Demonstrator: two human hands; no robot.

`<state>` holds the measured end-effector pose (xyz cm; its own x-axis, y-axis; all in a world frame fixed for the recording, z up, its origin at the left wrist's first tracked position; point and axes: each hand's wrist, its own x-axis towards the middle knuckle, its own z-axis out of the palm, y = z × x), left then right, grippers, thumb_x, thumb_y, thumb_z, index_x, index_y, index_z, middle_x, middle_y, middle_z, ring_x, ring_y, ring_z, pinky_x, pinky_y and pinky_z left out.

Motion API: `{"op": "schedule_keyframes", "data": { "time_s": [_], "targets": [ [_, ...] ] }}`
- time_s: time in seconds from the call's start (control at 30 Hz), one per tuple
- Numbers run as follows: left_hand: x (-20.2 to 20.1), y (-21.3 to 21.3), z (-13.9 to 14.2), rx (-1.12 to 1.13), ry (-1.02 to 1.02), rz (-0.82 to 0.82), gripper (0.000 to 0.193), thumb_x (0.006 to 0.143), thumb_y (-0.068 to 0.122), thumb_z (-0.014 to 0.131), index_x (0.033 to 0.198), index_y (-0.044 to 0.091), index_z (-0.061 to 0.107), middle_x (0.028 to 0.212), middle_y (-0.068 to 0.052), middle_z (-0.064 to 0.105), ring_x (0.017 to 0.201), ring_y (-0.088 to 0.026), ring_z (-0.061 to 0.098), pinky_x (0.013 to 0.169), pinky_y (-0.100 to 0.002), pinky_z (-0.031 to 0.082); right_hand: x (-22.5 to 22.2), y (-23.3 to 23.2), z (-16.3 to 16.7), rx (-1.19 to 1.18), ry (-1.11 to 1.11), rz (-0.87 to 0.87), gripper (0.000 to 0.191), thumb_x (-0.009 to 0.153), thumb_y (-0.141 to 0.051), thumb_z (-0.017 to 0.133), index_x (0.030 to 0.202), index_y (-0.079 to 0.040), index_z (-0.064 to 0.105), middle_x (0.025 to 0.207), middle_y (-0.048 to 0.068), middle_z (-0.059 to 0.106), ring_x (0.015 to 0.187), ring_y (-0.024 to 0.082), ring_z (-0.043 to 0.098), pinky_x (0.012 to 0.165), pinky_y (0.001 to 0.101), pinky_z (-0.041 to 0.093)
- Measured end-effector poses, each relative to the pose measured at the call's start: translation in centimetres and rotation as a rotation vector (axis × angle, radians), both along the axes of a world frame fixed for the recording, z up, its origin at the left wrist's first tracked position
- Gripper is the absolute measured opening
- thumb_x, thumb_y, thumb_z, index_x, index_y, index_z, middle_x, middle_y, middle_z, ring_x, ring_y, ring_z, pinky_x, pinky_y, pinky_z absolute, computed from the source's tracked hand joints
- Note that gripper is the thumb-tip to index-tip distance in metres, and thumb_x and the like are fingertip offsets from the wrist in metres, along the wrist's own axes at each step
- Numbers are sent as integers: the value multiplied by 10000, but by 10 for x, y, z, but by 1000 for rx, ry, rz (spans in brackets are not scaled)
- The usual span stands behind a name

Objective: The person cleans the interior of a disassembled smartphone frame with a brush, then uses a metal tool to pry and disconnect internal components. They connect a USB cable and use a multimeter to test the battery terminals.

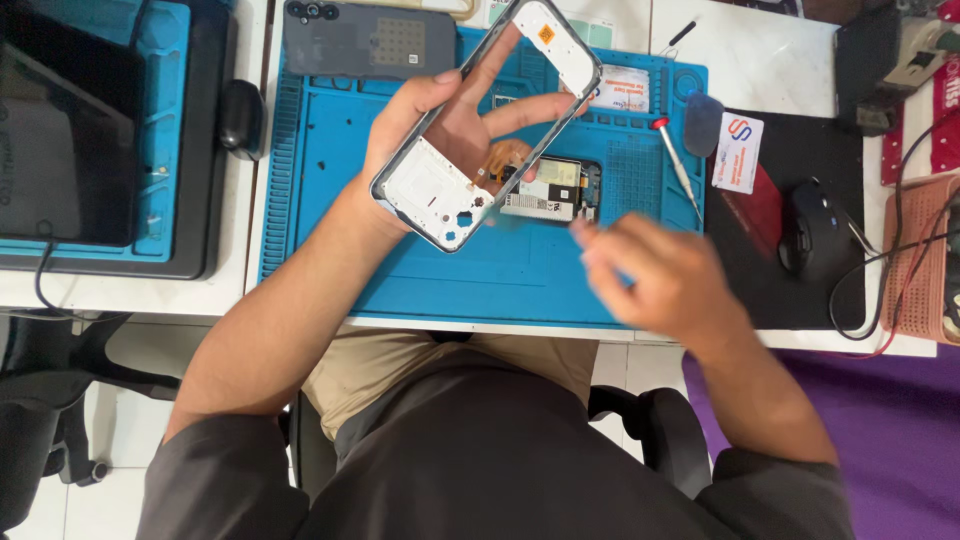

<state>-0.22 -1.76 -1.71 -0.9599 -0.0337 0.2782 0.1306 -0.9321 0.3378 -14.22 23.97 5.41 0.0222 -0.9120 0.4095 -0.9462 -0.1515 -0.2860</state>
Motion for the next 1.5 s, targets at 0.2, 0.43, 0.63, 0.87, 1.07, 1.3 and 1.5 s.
{"op": "schedule_keyframes", "data": {
  "time_s": [0.2,0.43,0.63,0.87,1.07,1.3,1.5],
  "targets": [
    [2,-1,2,-9,-13,4,932,993,408,618,1725,356,44,1592,-305,390,1041,-376,678,650,-479,645,4,-7,6,-11,36,-60,303,912,-26,767,1211,-66,733,844,48,619,614,188,590,543,328,471],
    [1,1,3,-43,23,54,874,1032,436,590,1708,337,45,1642,-335,348,1047,-383,678,627,-459,634,7,-12,9,-15,70,-19,301,848,-33,793,1144,-74,757,769,49,611,558,192,582,511,334,477],
    [1,1,4,-71,40,89,840,1059,446,576,1708,316,58,1591,-336,356,1060,-383,686,656,-424,626,4,-13,8,-27,74,94,255,839,-29,785,1089,-64,755,754,44,620,532,198,572,482,341,465],
    [2,2,7,-32,14,69,867,1025,431,581,1706,328,53,1608,-319,400,1067,-374,692,646,-465,645,6,-19,6,-27,4,29,263,914,2,754,1172,-44,735,823,55,620,613,169,602,535,312,483],
    [8,0,14,-66,0,126,820,1031,466,576,1702,314,129,1550,-274,415,1085,-342,686,682,-444,642,15,-8,-11,139,-169,288,262,838,-51,786,1097,-81,766,805,46,655,607,194,618,531,342,498],
    [29,-22,26,-462,-170,541,753,1043,545,661,1569,63,419,1375,-230,564,1063,-238,634,852,-379,612,-7,13,-41,103,-66,54,248,857,-38,776,1102,-54,742,958,86,665,871,256,662,712,369,539],
    [51,-80,62,-1841,-157,815,675,960,285,899,1458,7,537,1361,-186,673,1258,-329,660,1056,-441,548,-5,19,-58,50,-158,5,246,869,-10,778,1111,-38,743,956,89,670,861,255,645,722,368,531]
  ]
}}
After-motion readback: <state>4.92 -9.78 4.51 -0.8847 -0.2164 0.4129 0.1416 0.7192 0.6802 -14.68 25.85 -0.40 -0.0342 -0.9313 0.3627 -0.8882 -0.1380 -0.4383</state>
